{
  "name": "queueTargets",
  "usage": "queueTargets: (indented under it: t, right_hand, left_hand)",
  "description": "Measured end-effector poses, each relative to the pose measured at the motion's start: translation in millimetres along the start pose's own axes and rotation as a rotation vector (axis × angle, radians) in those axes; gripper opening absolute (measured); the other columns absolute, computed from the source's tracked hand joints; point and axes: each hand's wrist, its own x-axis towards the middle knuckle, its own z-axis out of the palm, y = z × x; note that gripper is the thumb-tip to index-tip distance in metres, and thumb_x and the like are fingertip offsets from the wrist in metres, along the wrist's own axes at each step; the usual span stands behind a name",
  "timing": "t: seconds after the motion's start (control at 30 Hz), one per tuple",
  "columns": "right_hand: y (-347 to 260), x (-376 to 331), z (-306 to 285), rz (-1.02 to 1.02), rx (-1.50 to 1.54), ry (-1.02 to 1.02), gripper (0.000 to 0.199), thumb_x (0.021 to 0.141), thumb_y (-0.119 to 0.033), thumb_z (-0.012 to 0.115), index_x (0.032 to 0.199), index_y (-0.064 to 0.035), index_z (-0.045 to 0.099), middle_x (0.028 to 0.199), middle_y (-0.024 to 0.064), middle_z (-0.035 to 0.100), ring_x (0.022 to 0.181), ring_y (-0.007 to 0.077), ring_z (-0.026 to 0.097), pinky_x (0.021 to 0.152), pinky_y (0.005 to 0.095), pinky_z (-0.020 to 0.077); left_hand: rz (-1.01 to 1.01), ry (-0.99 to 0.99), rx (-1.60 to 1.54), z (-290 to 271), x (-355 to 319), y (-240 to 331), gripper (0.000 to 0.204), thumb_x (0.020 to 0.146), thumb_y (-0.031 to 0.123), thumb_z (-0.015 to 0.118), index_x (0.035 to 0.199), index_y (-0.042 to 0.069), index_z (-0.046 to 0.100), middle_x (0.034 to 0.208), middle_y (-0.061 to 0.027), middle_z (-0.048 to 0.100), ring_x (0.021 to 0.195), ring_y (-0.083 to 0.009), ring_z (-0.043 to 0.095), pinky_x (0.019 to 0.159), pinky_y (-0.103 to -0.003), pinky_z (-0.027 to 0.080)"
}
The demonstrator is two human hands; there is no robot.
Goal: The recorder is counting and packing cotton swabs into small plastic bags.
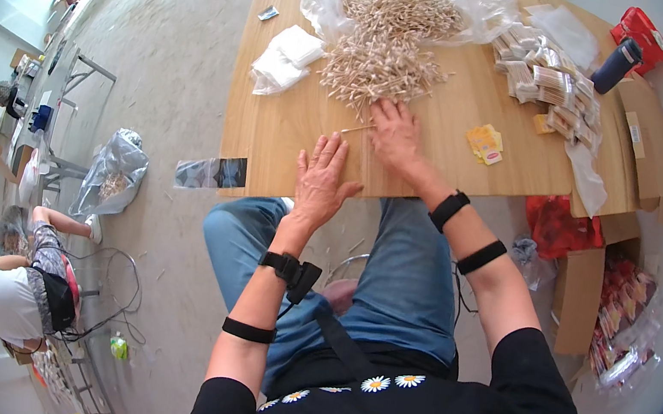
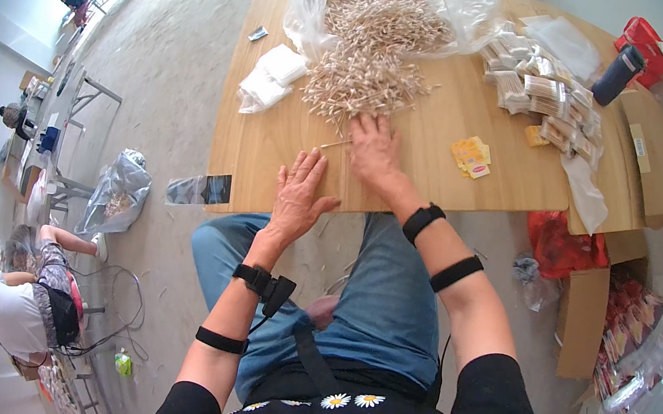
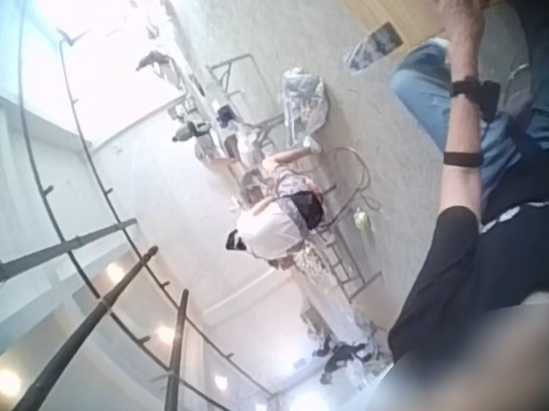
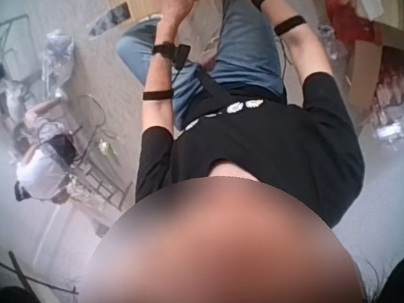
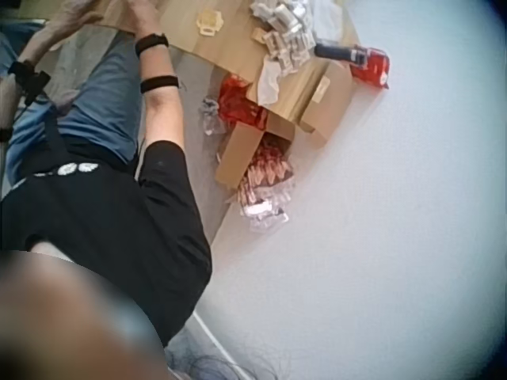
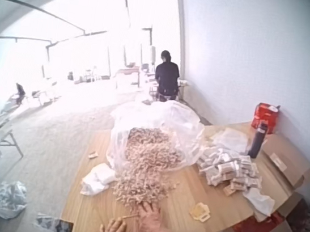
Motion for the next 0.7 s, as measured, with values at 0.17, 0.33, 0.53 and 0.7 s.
queueTargets:
  t: [0.17, 0.33, 0.53, 0.7]
  right_hand:
    - [0, 12, -1, 0.035, 0.08, 0.056, 0.05, 0.085, -0.021, 0.066, 0.132, -0.0101, 0.056, 0.138, 0.0085, 0.052, 0.131, 0.0372, 0.042, 0.104, 0.0497, 0.0389]
    - [-21, -18, 14, -0.19, 0.02, 0.149, 0.045, 0.084, -0.015, 0.065, 0.128, -0.0047, 0.058, 0.132, 0.0143, 0.057, 0.125, 0.0364, 0.048, 0.108, 0.0431, 0.0372]
    - [-6, -27, 16, -0.287, 0.218, 0.095, 0.036, 0.084, -0.014, 0.064, 0.118, -0.0019, 0.063, 0.126, 0.0174, 0.059, 0.121, 0.0355, 0.051, 0.108, 0.0417, 0.0378]
    - [-7, -14, -22, -0.005, 0.15, 0.18, 0.019, 0.083, -0.013, 0.063, 0.099, -0.0027, 0.066, 0.106, 0.0163, 0.064, 0.115, 0.0351, 0.054, 0.101, 0.0423, 0.0435]
  left_hand:
    - [-0.014, 0.007, -0.006, 0, -2, -1, 0.08, 0.083, 0.039, 0.071, 0.147, 0.005, 0.037, 0.159, -0.0108, 0.027, 0.147, -0.0304, 0.022, 0.116, -0.058, 0.016]
    - [-0.015, 0.02, 0.0, 2, -4, -1, 0.079, 0.084, 0.038, 0.069, 0.148, 0.006, 0.037, 0.159, -0.0101, 0.028, 0.147, -0.0297, 0.022, 0.117, -0.056, 0.014]
    - [-0.044, 0.035, -0.034, 2, -17, 3, 0.077, 0.084, 0.036, 0.07, 0.148, 0.007, 0.037, 0.158, -0.0098, 0.029, 0.147, -0.0292, 0.022, 0.118, -0.055, 0.014]
    - [-0.051, 0.065, -0.039, 2, -24, 1, 0.076, 0.084, 0.034, 0.07, 0.148, 0.008, 0.038, 0.158, -0.0101, 0.029, 0.147, -0.0296, 0.022, 0.118, -0.055, 0.014]
